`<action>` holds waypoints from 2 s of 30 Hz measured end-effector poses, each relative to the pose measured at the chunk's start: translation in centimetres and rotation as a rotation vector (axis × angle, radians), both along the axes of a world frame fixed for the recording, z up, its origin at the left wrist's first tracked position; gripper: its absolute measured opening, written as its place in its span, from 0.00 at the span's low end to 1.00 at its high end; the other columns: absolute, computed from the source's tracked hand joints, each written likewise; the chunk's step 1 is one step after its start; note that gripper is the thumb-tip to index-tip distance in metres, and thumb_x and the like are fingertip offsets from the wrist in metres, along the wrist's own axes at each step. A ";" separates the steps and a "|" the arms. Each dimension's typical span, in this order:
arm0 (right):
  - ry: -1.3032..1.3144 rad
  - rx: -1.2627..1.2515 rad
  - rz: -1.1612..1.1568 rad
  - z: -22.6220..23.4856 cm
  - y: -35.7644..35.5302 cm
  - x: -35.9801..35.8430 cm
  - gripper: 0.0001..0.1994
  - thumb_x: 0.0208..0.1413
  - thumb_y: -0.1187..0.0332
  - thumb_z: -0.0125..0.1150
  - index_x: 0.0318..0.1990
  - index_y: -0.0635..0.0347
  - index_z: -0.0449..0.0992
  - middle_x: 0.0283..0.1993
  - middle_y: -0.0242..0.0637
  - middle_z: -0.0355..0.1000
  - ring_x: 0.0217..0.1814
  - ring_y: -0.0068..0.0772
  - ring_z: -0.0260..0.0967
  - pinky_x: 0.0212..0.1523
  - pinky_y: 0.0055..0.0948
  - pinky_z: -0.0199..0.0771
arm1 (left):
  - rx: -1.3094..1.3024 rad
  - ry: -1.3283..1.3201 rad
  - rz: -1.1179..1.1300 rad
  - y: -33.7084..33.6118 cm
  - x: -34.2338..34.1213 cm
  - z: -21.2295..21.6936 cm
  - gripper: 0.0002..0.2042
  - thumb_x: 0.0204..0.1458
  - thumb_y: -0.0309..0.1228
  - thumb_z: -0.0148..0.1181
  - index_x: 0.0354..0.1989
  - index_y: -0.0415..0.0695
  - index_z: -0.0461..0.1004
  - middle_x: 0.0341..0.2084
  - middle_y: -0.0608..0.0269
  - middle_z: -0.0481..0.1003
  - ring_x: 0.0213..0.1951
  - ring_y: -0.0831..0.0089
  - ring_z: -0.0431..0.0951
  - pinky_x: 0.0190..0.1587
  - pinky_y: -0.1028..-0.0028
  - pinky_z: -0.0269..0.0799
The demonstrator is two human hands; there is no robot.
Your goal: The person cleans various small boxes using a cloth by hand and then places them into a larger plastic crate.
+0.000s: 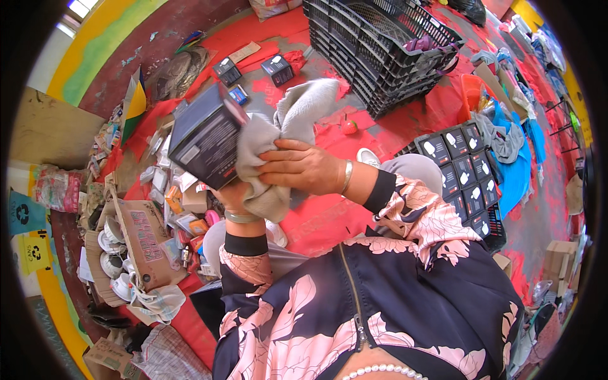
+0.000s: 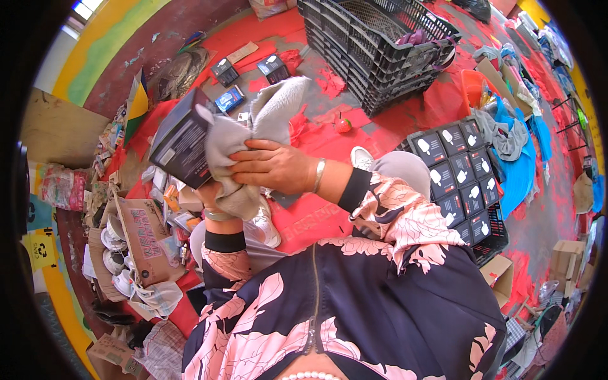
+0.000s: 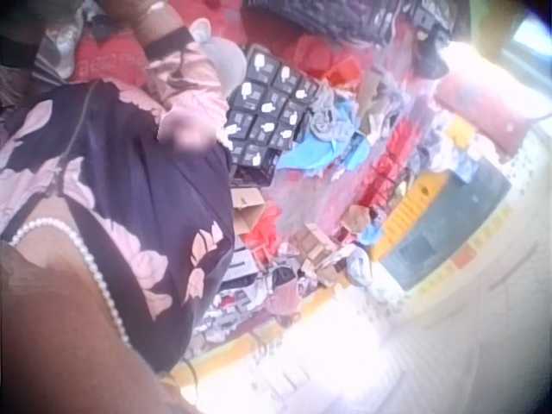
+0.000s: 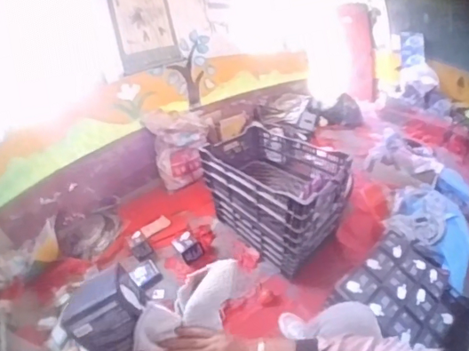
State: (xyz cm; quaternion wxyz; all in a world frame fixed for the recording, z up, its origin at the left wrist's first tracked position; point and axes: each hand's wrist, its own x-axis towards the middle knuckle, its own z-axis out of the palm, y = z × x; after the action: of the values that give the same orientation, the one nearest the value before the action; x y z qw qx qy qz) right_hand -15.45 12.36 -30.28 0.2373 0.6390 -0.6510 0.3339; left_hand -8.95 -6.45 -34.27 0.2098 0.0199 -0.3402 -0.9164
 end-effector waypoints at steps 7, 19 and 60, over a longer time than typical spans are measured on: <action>-1.644 -0.665 -0.066 -4.0 1.3 -5.4 0.16 0.53 0.68 0.55 0.50 0.57 0.70 0.47 0.45 0.71 0.49 0.38 0.70 0.51 0.32 0.68 | 0.850 0.375 -0.570 0.6 -0.7 5.6 0.39 0.48 0.45 0.56 0.65 0.41 0.47 0.61 0.40 0.49 0.60 0.49 0.53 0.58 0.46 0.54; -0.775 -0.521 -0.083 5.7 -3.8 1.0 0.16 0.59 0.66 0.47 0.51 0.63 0.67 0.52 0.50 0.66 0.53 0.56 0.63 0.59 0.41 0.57 | -1.433 -0.107 0.228 3.8 0.6 1.1 0.25 0.61 0.41 0.39 0.65 0.45 0.49 0.63 0.59 0.55 0.64 0.70 0.53 0.64 0.69 0.50; -0.077 0.764 -0.519 9.5 8.6 1.5 0.59 0.20 0.49 0.77 0.67 0.43 0.50 0.65 0.62 0.47 0.71 0.61 0.38 0.66 0.54 0.39 | -0.231 -0.167 -0.300 11.4 0.1 5.0 0.21 0.48 0.30 0.53 0.52 0.40 0.64 0.39 0.63 0.71 0.39 0.76 0.73 0.42 0.77 0.70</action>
State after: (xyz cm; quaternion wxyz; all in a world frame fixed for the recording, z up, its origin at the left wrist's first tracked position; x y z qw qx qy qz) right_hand -13.93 21.00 -20.75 0.0362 0.4836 -0.8743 0.0231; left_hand -8.88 4.99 -29.26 0.0430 0.0208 -0.4583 -0.8875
